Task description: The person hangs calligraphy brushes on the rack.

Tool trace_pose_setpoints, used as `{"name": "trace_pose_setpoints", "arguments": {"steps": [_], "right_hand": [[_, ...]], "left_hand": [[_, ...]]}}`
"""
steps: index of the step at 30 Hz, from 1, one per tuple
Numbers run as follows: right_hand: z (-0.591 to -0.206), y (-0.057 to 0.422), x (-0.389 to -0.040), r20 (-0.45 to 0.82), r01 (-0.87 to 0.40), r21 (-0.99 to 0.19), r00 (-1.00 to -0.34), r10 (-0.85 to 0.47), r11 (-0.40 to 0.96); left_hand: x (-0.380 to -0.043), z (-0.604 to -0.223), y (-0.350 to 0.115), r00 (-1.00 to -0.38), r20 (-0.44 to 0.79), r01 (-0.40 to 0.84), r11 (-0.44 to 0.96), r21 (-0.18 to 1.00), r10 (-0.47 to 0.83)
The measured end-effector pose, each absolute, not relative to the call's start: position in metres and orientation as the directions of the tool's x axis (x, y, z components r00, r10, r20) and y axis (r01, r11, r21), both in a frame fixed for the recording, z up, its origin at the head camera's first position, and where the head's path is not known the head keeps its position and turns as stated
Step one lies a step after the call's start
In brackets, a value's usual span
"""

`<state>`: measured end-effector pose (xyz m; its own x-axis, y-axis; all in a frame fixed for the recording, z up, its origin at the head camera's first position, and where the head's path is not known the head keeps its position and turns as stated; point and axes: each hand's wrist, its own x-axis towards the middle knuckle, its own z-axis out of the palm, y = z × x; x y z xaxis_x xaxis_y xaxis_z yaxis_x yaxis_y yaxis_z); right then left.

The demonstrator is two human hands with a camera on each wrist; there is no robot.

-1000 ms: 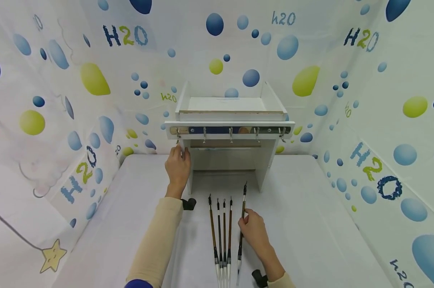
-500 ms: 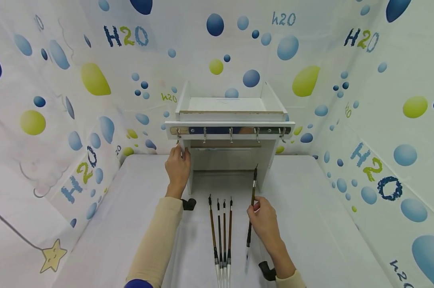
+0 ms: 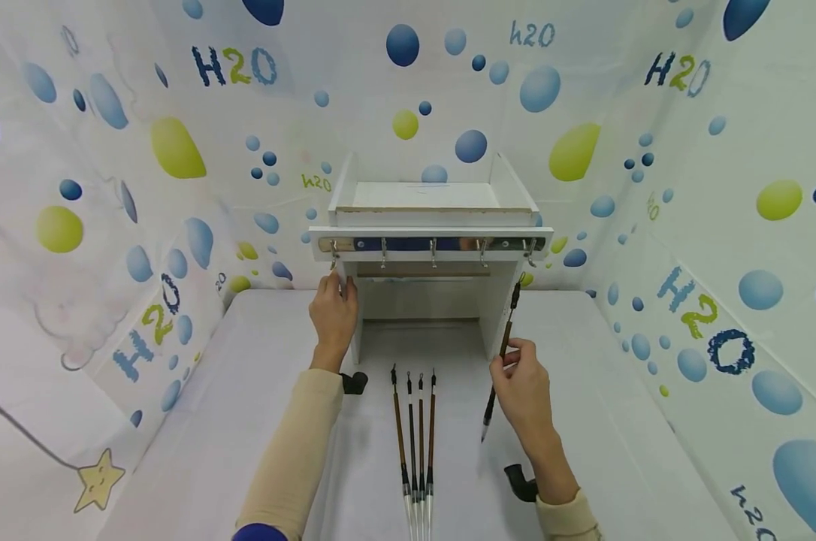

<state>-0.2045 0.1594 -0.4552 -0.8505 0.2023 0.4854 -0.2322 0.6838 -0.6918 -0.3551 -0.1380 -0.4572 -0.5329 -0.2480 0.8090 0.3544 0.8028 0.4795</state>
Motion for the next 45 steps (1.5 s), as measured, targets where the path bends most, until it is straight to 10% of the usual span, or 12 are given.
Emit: {"name": "trace_pose_setpoints", "arguments": {"steps": [45], "right_hand": [[-0.458, 0.184, -0.242, 0.431, -0.117, -0.647, -0.872, 0.234, 0.753]], "left_hand": [[-0.355, -0.457, -0.14, -0.532, 0.807, 0.35, 0.801, 0.486, -0.256]]}}
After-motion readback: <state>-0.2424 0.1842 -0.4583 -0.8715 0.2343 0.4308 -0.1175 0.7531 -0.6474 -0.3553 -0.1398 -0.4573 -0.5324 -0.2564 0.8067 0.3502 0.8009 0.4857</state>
